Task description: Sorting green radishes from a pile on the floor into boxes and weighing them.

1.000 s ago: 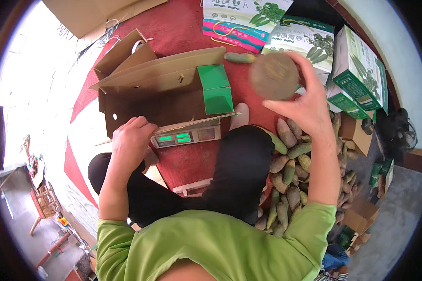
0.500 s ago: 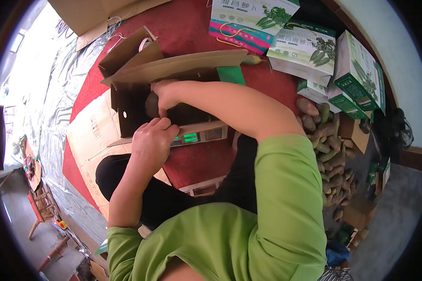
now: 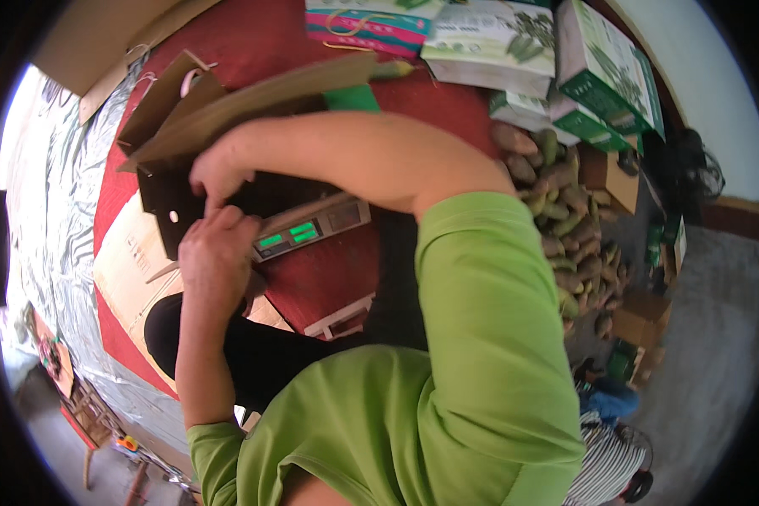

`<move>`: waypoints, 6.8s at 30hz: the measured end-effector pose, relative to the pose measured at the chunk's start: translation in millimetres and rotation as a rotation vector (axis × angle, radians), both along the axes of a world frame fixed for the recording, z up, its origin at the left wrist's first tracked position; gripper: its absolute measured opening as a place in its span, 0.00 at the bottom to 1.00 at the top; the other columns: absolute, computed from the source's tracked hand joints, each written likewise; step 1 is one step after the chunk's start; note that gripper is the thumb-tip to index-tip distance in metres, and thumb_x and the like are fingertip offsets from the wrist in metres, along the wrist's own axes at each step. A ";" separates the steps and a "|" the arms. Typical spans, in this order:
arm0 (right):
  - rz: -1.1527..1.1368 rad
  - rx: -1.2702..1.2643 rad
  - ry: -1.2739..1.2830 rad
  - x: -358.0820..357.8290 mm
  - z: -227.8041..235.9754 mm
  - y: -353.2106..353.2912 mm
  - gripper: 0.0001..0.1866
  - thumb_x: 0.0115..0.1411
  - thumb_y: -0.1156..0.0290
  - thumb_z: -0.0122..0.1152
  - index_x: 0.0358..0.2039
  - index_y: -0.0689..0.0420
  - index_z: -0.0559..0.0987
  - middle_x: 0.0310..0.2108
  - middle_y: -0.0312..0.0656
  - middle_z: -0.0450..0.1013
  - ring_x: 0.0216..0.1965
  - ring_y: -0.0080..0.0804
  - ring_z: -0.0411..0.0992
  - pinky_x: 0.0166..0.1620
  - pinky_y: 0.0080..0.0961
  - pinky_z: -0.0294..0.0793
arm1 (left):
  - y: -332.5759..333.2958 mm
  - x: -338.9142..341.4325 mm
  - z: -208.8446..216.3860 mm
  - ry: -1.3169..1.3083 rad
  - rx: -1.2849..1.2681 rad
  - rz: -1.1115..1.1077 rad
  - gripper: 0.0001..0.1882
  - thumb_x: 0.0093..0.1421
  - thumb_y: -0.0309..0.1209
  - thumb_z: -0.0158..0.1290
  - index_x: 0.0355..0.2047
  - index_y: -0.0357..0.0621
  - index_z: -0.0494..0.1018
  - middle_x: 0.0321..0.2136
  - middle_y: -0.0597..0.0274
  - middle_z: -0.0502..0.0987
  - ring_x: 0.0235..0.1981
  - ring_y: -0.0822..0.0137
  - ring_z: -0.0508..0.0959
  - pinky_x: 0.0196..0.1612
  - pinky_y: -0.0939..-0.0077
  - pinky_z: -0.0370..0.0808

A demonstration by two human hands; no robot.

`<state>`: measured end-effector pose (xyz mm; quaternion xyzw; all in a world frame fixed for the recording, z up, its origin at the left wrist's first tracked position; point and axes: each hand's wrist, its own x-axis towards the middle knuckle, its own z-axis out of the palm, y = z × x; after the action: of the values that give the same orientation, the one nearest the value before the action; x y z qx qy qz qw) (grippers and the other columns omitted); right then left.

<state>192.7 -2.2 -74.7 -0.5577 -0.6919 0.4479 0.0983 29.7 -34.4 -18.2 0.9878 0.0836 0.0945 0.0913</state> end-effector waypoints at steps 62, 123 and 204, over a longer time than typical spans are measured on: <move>-1.944 0.006 0.960 54.6 -59.1 -468.5 0.27 0.53 0.57 0.61 0.50 0.57 0.73 0.44 0.36 0.72 0.44 0.28 0.69 0.47 0.29 0.68 | -11.8 9.8 14.8 0.086 -0.148 0.075 0.04 0.47 0.24 0.53 0.25 0.43 0.76 0.22 0.61 0.71 0.31 0.59 0.75 0.37 0.66 0.72; -2.697 -0.251 0.318 118.1 -335.7 -622.9 0.14 0.55 0.64 0.65 0.35 0.60 0.75 0.21 0.42 0.71 0.18 0.34 0.68 0.20 0.34 0.68 | -17.4 14.4 12.5 0.210 -0.237 0.184 0.09 0.44 0.19 0.52 0.29 0.35 0.75 0.27 0.54 0.74 0.32 0.52 0.75 0.38 0.64 0.70; 0.227 -0.027 -0.614 -19.6 -216.8 -28.1 0.10 0.51 0.72 0.55 0.32 0.53 0.84 0.34 0.44 0.79 0.37 0.42 0.78 0.38 0.37 0.78 | -4.0 -6.6 11.3 0.175 -0.190 -0.103 0.14 0.45 0.32 0.51 0.33 0.39 0.72 0.28 0.57 0.68 0.34 0.58 0.73 0.49 0.54 0.71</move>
<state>173.1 -30.3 -291.4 -0.5872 -0.7411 0.2761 -0.1727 23.1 -38.4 -6.9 0.9821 0.0490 -0.0050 0.1816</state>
